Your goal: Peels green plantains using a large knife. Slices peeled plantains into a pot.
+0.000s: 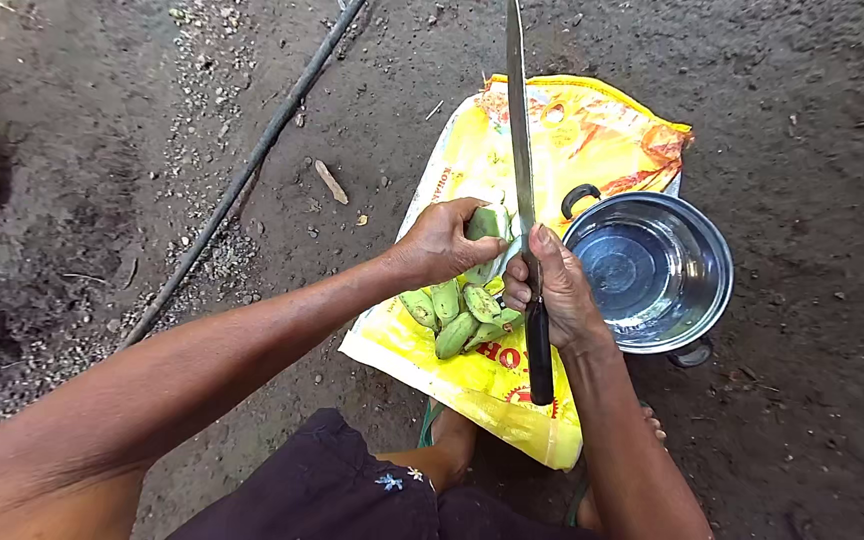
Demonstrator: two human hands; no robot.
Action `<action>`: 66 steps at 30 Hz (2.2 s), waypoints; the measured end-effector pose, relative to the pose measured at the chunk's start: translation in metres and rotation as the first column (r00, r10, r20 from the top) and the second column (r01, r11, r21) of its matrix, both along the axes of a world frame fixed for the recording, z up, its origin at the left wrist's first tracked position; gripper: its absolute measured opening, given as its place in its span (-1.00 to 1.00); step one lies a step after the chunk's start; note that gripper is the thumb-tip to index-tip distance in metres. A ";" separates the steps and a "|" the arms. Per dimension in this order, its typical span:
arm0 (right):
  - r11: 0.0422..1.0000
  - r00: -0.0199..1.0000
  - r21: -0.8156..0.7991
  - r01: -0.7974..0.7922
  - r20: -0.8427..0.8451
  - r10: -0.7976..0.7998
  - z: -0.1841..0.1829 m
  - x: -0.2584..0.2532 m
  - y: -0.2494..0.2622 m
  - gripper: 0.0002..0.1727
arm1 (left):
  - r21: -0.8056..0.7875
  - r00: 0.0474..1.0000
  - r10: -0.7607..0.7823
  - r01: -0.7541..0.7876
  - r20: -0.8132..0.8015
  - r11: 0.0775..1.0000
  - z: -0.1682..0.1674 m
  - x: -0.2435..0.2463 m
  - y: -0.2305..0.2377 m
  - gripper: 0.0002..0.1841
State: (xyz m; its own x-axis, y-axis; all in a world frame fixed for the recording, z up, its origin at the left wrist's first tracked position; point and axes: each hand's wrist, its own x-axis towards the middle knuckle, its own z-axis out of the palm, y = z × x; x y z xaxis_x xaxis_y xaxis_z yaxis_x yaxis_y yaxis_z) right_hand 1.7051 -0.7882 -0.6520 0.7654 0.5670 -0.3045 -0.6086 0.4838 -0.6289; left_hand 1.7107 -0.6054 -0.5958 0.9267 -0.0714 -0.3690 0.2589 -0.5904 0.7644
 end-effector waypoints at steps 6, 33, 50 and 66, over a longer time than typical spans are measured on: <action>0.996 0.994 -0.082 0.021 0.112 -0.012 0.002 -0.007 0.001 -0.32 | -0.337 0.960 0.192 -0.254 -0.207 0.907 -0.001 0.003 0.002 -0.73; 0.983 0.963 -0.103 -0.151 0.210 0.169 0.007 -0.016 -0.003 -0.18 | -0.471 0.935 0.349 -0.338 -0.066 0.815 0.013 -0.007 0.014 -0.53; 0.999 0.994 -0.035 0.030 0.103 -0.026 0.002 -0.032 0.028 -0.44 | -0.409 0.936 0.352 -0.330 -0.024 0.851 0.004 -0.010 0.015 -0.58; 0.994 0.950 -0.044 -0.097 0.292 0.106 -0.008 -0.006 -0.002 -0.51 | -0.391 0.988 0.156 -0.141 0.005 0.910 0.019 0.002 0.022 -0.65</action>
State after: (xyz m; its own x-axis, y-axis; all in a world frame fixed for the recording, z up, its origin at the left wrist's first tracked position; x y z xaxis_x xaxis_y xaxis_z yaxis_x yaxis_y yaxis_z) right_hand 1.6988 -0.7903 -0.6597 0.7621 0.6409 -0.0922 -0.4401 0.4082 -0.7998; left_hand 1.7124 -0.5835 -0.5769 0.9495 -0.0628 -0.3073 0.2894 -0.2024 0.9356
